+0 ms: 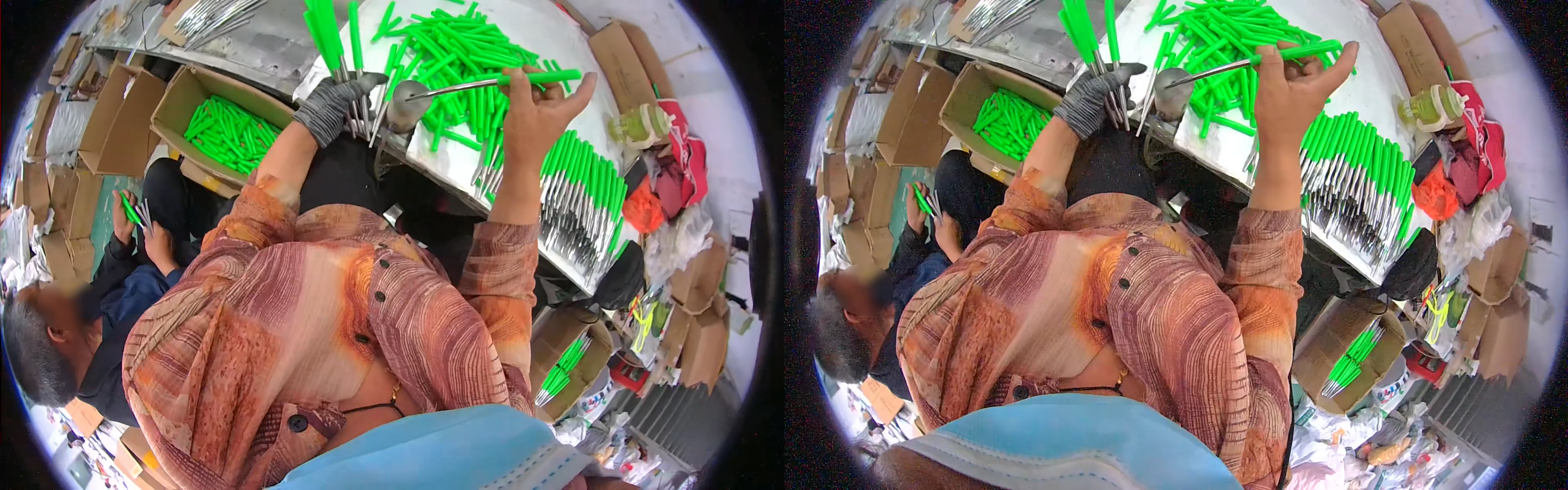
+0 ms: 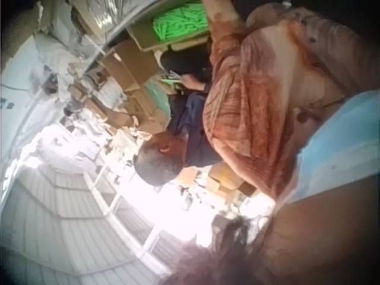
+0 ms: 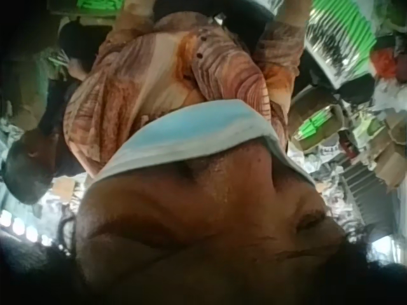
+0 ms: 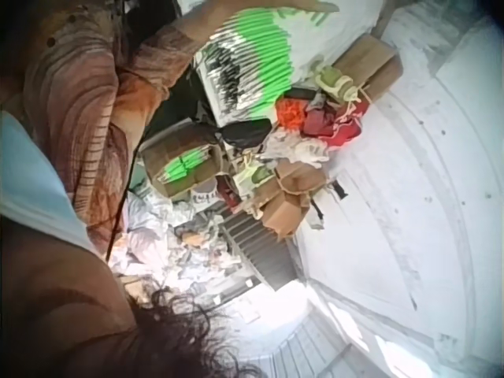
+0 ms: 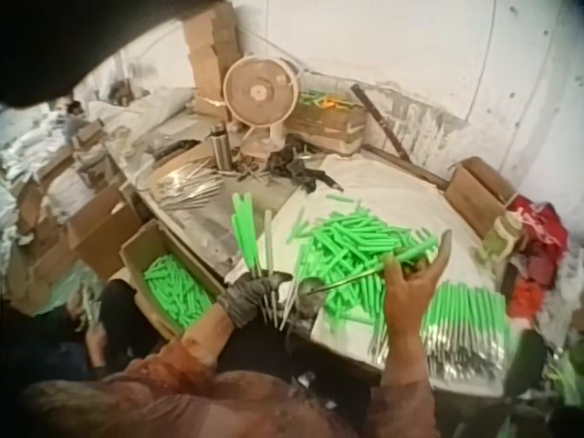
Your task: Manually assembling green plastic parts at a factory workstation.
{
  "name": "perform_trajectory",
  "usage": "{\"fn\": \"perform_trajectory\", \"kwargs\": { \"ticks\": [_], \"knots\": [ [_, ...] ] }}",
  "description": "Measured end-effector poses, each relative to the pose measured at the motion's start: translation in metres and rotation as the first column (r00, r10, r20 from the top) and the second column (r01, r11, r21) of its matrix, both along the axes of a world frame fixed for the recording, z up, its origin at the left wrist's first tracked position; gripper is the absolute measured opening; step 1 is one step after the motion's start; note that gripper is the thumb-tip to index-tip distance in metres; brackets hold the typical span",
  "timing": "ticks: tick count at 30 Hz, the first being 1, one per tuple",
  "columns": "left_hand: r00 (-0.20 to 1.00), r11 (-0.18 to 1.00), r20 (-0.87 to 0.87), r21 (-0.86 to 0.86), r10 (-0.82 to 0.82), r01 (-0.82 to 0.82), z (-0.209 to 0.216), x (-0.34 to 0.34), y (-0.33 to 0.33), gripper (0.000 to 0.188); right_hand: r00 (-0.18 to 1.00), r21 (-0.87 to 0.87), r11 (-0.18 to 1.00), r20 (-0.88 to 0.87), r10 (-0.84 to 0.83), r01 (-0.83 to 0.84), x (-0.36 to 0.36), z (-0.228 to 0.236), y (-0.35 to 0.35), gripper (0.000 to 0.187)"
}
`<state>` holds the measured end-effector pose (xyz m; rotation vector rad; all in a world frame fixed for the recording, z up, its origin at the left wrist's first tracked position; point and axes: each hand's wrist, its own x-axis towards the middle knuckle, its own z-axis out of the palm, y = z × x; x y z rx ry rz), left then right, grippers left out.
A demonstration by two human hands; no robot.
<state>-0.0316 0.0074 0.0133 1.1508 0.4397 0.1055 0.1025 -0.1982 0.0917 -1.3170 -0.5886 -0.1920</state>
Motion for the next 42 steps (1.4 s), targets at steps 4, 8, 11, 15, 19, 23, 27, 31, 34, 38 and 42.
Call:
{"fn": "perform_trajectory", "kwargs": {
  "ticks": [4, 8, 11, 15, 19, 23, 27, 31, 34, 38, 42],
  "knots": [
    [0.977, 0.963, 0.087, 0.171, 0.195, -0.207, -0.013, 0.006, 0.001, 0.039, 0.998, -0.015, 1.0, 0.058, -0.002, 0.003, -0.004, -0.013, 0.001, 0.084],
    [0.974, 0.957, 0.037, 0.182, 0.223, -0.226, -0.007, 0.002, 0.001, 0.038, 0.982, -0.125, 0.989, 0.18, -0.06, 0.083, -0.005, -0.008, -0.008, 0.082],
    [0.963, 0.938, 0.046, 0.221, 0.264, -0.268, 0.0, -0.003, -0.002, 0.037, 0.971, -0.195, 0.977, 0.235, -0.044, 0.092, -0.012, -0.002, -0.007, 0.08],
    [0.96, 0.938, 0.041, 0.204, 0.276, -0.279, -0.004, 0.001, -0.001, 0.037, 0.93, -0.209, 0.968, 0.362, -0.055, 0.139, -0.022, 0.014, 0.022, 0.044],
    [0.947, 0.917, 0.08, 0.239, 0.31, -0.32, 0.004, 0.011, -0.007, 0.039, 0.794, -0.448, 0.845, 0.606, 0.047, 0.291, -0.027, 0.013, 0.048, 0.044],
    [0.919, 0.894, 0.144, 0.218, 0.366, -0.391, 0.011, 0.014, -0.01, 0.041, 0.904, -0.293, 0.953, 0.423, 0.056, 0.078, -0.037, 0.034, 0.058, 0.02],
    [0.91, 0.894, 0.155, 0.181, 0.385, -0.409, 0.013, 0.02, -0.01, 0.04, 0.903, -0.186, 0.901, 0.107, 0.416, -0.392, -0.029, 0.031, 0.063, 0.029],
    [0.904, 0.887, 0.15, 0.184, 0.4, -0.423, 0.016, 0.027, -0.012, 0.039, 0.887, -0.002, 0.887, 0.004, 0.463, -0.463, -0.019, 0.014, 0.066, 0.034],
    [0.89, 0.868, 0.153, 0.203, 0.43, -0.454, 0.012, 0.027, -0.011, 0.04, 0.926, -0.28, 0.913, 0.147, 0.347, -0.297, -0.025, 0.012, 0.067, 0.034],
    [0.882, 0.843, 0.183, 0.265, 0.434, -0.469, 0.008, 0.03, -0.013, 0.038, 0.924, -0.199, 0.903, -0.1, 0.368, -0.381, -0.027, -0.02, 0.069, 0.031],
    [0.872, 0.829, 0.181, 0.272, 0.455, -0.489, 0.013, 0.028, -0.014, 0.037, 0.927, -0.135, 0.917, -0.094, 0.364, -0.374, -0.03, -0.029, 0.068, 0.031]
  ]
}}
